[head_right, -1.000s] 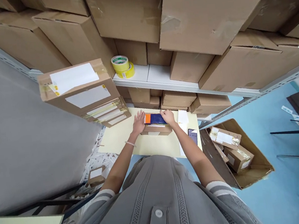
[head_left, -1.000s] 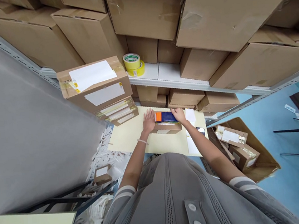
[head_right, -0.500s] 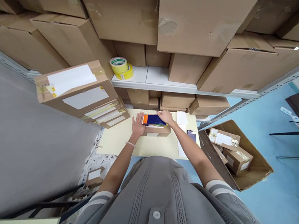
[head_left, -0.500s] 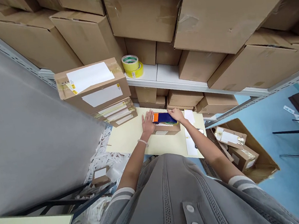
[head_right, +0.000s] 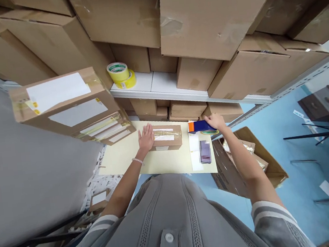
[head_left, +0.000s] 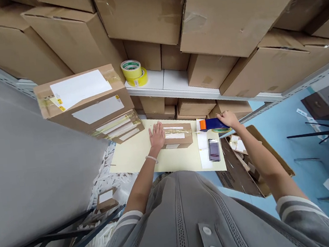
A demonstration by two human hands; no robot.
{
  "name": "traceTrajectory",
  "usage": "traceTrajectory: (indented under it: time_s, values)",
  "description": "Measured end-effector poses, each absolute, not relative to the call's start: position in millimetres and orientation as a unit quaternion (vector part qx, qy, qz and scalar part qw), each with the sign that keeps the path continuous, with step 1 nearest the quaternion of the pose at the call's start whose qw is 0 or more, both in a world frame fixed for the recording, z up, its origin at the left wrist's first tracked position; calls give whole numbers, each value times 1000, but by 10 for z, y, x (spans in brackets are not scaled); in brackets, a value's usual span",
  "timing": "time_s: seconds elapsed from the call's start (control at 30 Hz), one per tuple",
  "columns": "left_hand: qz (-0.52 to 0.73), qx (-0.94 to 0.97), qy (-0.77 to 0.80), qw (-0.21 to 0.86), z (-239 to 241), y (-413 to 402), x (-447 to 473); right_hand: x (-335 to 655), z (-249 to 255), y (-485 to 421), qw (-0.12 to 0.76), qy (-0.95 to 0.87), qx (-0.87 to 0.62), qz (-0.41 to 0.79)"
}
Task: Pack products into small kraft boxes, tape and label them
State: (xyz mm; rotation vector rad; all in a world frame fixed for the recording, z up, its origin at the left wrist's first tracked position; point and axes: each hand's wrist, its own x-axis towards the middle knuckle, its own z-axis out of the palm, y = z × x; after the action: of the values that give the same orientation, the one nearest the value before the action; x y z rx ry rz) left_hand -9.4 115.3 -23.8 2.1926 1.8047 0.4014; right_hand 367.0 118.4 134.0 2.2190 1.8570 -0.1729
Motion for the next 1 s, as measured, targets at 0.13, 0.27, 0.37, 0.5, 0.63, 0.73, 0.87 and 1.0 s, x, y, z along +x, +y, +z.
traceTrajectory:
  time_s: [0.13,0.27,0.37,0.5,0.63,0.73,0.87,1.0]
  values:
    - [139,758,621,142,-267,1171,-91,3733,1281,1097,161,630,758,-48]
    - [139,755,625,141,-270,1162,-81,3510,1163,1129,189,631,752,-34]
    - [136,754,626,144,-265,1153,-75,3357,1083,1168,196,636,746,-37]
    - [138,753,627,144,-275,1153,-74,3156,999,1215,197,641,740,-42]
    - [142,751,629,141,-280,1151,-67,2944,925,1271,196,654,729,-40]
    - [139,751,630,138,-269,1148,-60,2837,886,1317,190,655,730,-35]
    - [139,751,630,142,-264,1148,-58,2796,861,1374,177,638,748,-43]
    - [147,751,627,145,-275,1151,-59,2832,837,1409,153,582,794,-87]
